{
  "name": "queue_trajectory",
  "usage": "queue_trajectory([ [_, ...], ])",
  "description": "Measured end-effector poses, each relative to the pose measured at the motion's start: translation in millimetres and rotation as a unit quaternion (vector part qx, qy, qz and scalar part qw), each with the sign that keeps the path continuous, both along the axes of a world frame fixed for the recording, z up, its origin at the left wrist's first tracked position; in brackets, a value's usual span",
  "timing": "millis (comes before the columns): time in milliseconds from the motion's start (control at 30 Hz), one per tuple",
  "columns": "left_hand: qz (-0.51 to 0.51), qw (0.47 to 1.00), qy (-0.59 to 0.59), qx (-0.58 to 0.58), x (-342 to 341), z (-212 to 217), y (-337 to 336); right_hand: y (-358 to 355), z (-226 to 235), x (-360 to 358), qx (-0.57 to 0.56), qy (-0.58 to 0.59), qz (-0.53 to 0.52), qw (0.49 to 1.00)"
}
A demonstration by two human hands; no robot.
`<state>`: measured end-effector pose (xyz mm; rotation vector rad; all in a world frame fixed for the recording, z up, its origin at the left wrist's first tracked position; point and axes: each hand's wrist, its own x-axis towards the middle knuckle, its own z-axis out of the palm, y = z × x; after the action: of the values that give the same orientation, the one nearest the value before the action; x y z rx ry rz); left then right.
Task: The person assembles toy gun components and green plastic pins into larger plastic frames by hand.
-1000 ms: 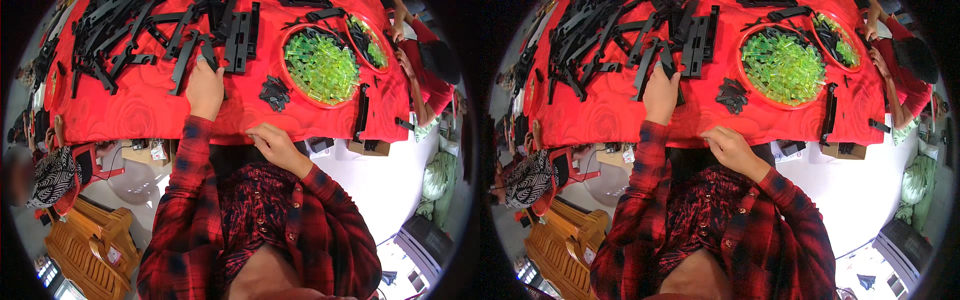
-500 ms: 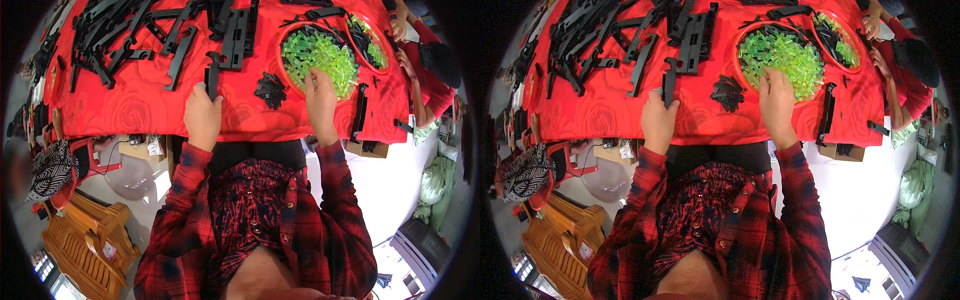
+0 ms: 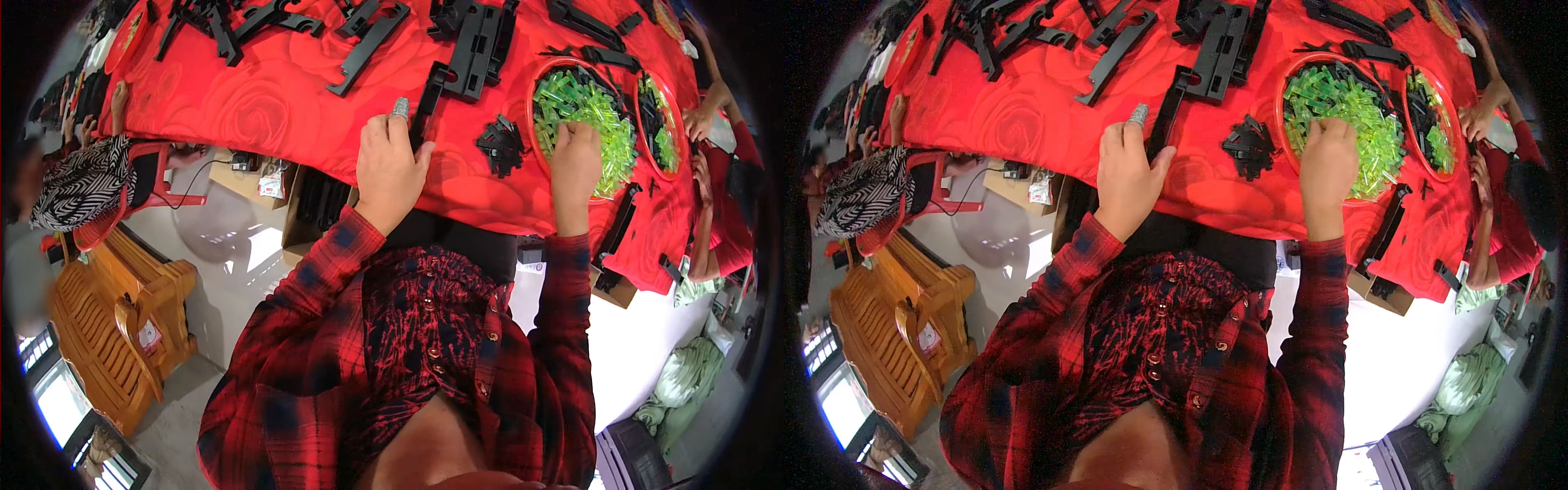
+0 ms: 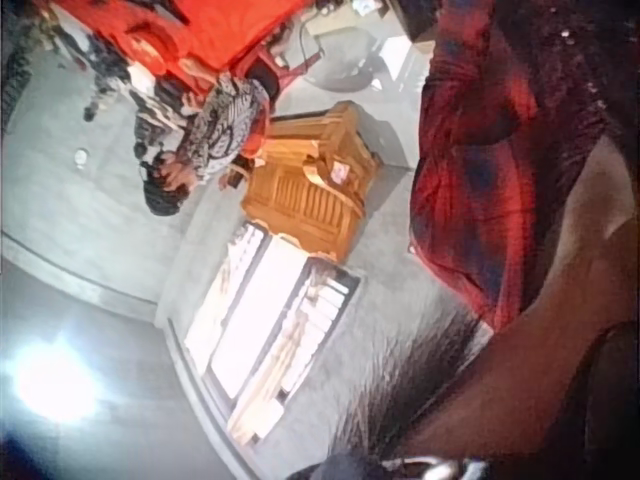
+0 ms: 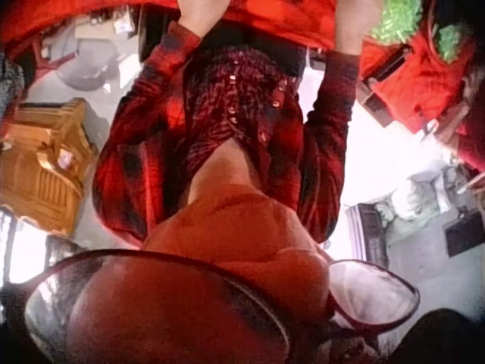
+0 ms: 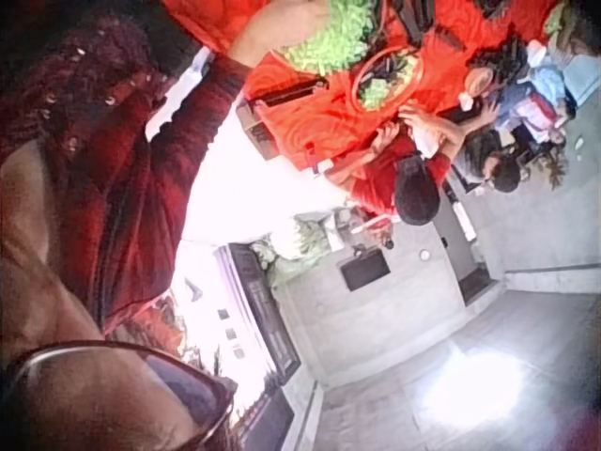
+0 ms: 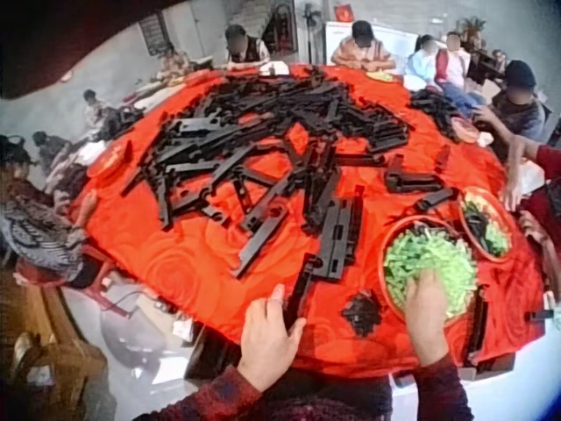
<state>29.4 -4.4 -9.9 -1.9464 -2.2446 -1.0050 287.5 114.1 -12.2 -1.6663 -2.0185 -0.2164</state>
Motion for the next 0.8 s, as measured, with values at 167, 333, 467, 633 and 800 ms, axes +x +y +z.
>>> queue_trajectory([
  [167,-0.017,0.993,-0.064,-0.098,-1,1,-5,-1,0,-2,-0.002,-0.011,-0.001,1.000],
  [333,-0.020,0.992,-0.072,-0.099,-2,-1,-7,-1,-1,1,-0.012,-0.011,-0.009,1.000],
  [467,-0.032,0.991,-0.077,-0.106,-11,-1,-8,-6,19,4,0.007,0.016,0.023,1.000],
  [633,-0.023,0.986,-0.110,-0.121,-22,9,-5,-22,76,-4,-0.056,0.280,0.057,0.957],
  [800,-0.046,0.989,-0.137,-0.042,-27,40,8,-33,131,-18,0.010,0.392,0.092,0.915],
])
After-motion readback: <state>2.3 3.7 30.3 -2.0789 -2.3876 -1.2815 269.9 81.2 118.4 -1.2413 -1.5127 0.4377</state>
